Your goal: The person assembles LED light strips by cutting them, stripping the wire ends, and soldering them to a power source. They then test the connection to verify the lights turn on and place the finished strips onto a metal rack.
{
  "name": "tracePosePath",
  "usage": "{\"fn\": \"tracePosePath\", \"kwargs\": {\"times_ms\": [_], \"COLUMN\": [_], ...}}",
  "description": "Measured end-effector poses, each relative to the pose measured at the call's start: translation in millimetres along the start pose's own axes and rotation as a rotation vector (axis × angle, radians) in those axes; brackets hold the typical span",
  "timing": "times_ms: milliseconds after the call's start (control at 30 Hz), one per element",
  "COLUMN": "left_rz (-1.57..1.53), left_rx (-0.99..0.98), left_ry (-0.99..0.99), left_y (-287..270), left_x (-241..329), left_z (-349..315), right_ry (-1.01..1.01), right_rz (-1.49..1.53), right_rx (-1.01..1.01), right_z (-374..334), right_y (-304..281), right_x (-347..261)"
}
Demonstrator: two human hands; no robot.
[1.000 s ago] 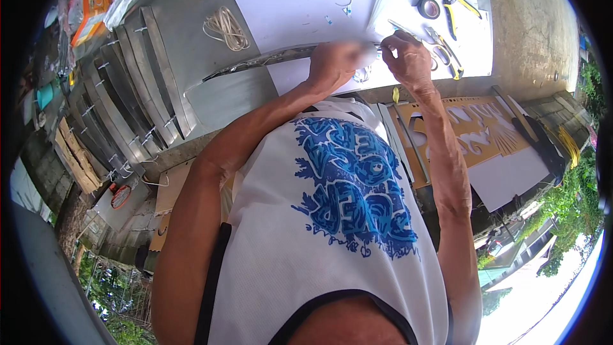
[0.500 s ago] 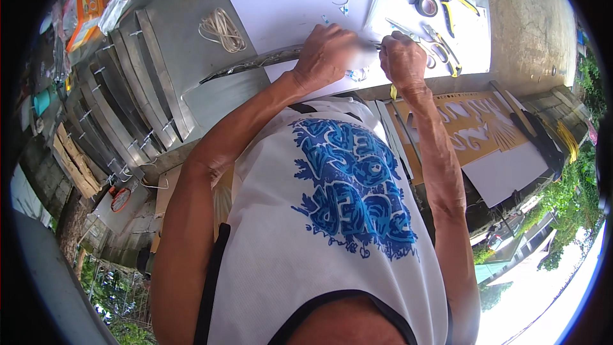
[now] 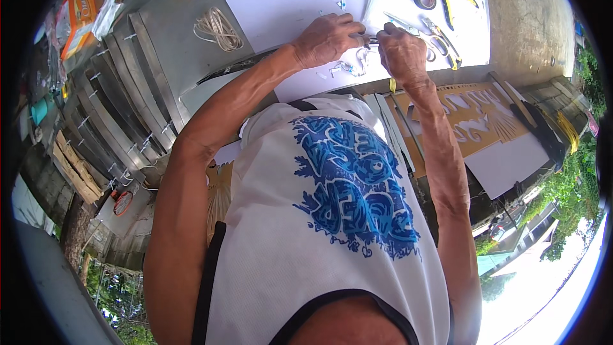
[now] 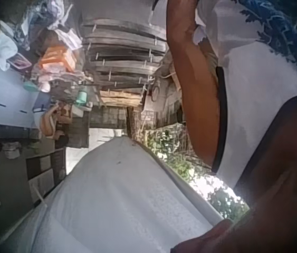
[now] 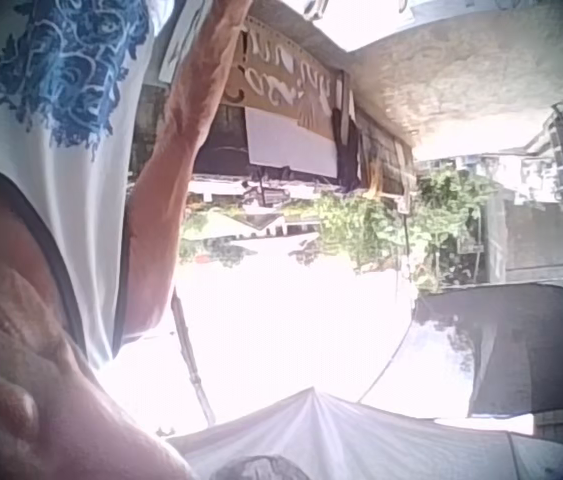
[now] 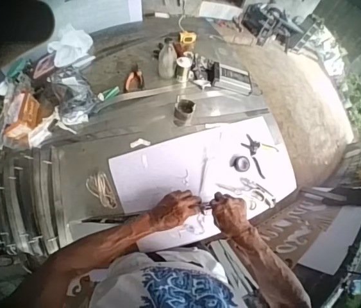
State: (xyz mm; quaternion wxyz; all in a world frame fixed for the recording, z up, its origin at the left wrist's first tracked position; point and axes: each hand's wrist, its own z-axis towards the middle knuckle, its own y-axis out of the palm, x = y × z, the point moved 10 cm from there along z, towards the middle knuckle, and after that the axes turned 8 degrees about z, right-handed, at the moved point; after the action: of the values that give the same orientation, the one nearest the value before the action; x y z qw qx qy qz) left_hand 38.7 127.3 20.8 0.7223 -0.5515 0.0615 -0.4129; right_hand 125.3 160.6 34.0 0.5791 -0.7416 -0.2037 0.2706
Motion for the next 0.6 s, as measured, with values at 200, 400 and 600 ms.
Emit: {"fn": "tracePosePath", "kwargs": {"times_ms": [200,400,600], "left_rz": [-0.068,-0.082,-0.083], "left_rx": [0.018,0.010,-0.004], "left_ry": [0.073,0.056,0.083], "left_y": [-6.0,-0.5,1.2], "left_x": [-2.3,-6.5,-8.5], "left_z": [3.8,-1.3,-5.9], "right_ry": [0.120,0.173,0.104], "right_rz": [0.205,0.211,0.188], "right_rx": [0.001,-0.044,-0.044], "right_z": [-4.1,-1.2,1.9], "right_y": [3.6,6.3,6.2], "right_x": [18.8,29.0,27.6]}}
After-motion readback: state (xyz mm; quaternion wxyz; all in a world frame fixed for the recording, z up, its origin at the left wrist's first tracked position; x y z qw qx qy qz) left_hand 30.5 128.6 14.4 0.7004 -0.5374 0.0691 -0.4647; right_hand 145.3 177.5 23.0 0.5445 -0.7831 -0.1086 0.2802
